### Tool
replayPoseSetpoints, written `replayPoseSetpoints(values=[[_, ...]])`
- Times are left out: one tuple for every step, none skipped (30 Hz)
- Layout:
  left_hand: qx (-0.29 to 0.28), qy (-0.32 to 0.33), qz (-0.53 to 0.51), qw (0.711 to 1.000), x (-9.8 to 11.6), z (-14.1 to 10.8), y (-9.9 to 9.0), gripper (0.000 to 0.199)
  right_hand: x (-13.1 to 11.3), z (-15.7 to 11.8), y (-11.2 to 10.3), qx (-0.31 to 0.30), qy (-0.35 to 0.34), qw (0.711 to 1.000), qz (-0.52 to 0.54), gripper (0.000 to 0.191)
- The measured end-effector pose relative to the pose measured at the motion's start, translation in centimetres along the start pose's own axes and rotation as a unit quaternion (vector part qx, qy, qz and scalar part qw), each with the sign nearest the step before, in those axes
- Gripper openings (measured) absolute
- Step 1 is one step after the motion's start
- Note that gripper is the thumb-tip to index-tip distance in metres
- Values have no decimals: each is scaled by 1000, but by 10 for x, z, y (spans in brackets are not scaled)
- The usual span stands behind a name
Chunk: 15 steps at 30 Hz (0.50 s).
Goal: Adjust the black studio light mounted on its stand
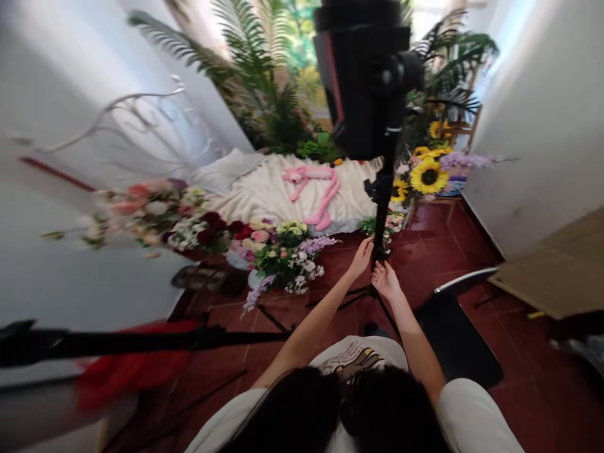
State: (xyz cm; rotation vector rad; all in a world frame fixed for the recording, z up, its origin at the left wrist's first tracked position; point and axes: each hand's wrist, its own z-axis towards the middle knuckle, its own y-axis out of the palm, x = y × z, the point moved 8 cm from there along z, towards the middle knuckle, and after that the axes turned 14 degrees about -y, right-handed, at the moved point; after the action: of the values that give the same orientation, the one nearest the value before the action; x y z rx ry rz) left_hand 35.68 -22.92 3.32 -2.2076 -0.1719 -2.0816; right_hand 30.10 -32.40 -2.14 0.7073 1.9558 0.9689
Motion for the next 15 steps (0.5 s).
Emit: replayPoseSetpoints(values=[[-3, -12, -4, 1000, 0, 6, 11, 43, -8, -3, 1, -6, -2, 1000, 22, 18], [-3, -26, -8, 1000, -1, 12, 19, 44, -15, -5, 2, -11, -1, 999, 40, 18], [-4, -40, -11, 999, -4, 16, 24, 44, -19, -7, 4, -16, 3, 998, 53, 19], [-8, -50, -14, 999, -7, 19, 28, 45, -21, -7, 7, -19, 11, 998, 63, 19], [-13, -56, -16, 998, -9, 21, 31, 46, -22, -7, 10, -22, 20, 997, 73, 19], [-17, -59, -18, 998, -11, 22, 32, 46, -22, -7, 13, -24, 29, 996, 85, 20], [-18, -63, -19, 998, -13, 22, 32, 46, -22, -7, 17, -27, 35, 994, 101, 21], [-16, -66, -19, 998, -15, 22, 31, 46, -21, -6, 20, -29, 41, 991, 123, 23], [-13, -67, -18, 997, -16, 22, 30, 46, -20, -6, 23, -30, 46, 987, 150, 26], [-9, -67, -16, 998, -17, 22, 29, 46, -19, -5, 26, -31, 50, 982, 179, 29], [-5, -64, -14, 998, -17, 22, 28, 47, -17, -4, 29, -32, 52, 976, 209, 31], [0, -58, -13, 998, -17, 22, 28, 48, -16, -3, 31, -32, 51, 969, 238, 33], [3, -52, -13, 999, -16, 23, 27, 48, -15, -1, 33, -32, 47, 962, 266, 35], [5, -45, -13, 999, -16, 23, 27, 49, -15, 1, 34, -33, 37, 955, 292, 37], [5, -40, -13, 999, -16, 24, 27, 50, -16, 4, 34, -36, 23, 948, 316, 38]])
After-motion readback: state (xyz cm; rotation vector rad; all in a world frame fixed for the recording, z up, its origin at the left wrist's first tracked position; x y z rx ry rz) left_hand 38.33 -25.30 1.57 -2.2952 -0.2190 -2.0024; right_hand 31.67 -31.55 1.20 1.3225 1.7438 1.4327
